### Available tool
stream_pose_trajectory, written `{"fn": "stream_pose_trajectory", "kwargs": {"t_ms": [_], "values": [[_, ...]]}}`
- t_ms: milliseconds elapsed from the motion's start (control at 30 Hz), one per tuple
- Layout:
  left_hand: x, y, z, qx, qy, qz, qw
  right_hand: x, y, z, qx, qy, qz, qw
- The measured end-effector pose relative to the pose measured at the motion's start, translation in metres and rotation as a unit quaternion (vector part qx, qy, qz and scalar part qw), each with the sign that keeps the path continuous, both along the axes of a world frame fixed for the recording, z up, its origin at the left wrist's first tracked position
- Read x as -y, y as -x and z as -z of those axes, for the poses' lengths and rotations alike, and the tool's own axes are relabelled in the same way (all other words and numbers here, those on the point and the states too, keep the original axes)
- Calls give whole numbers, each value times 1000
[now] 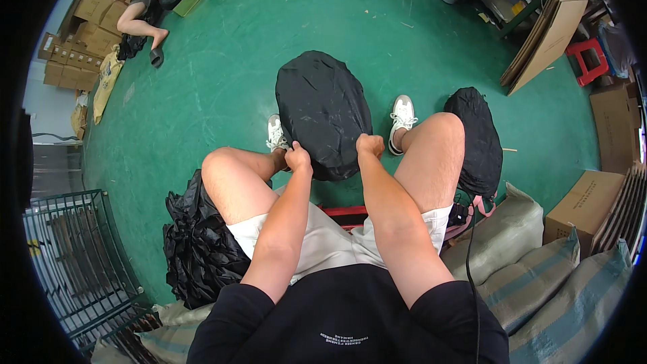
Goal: The recorder picks up black fabric covers from a pile, inspects them, and places them onto round objects on their lap.
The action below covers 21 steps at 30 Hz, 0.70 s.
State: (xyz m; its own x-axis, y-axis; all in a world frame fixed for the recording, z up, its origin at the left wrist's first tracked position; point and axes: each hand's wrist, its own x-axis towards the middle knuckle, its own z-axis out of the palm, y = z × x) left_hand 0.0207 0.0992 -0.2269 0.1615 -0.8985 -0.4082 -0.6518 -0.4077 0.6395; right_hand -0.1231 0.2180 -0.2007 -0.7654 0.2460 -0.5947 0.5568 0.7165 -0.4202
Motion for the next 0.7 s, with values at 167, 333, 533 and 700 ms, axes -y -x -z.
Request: {"fn": "stream_pose_trajectory", "kwargs": {"t_ms": [167,333,533,700], "values": [[-20,0,-12,22,32,31,999,-7,1,0,14,-16,-23,1000],[-19,-8,-6,-10,-3,-20,1000,-10,-14,7,-24,-40,-107,993],[-29,-10,-7,4,24,-14,1000,-11,-22,-22,19,-51,-157,986],[-40,-11,7,-8,90,-31,995,-13,-31,1,-21,-46,-76,996]]}}
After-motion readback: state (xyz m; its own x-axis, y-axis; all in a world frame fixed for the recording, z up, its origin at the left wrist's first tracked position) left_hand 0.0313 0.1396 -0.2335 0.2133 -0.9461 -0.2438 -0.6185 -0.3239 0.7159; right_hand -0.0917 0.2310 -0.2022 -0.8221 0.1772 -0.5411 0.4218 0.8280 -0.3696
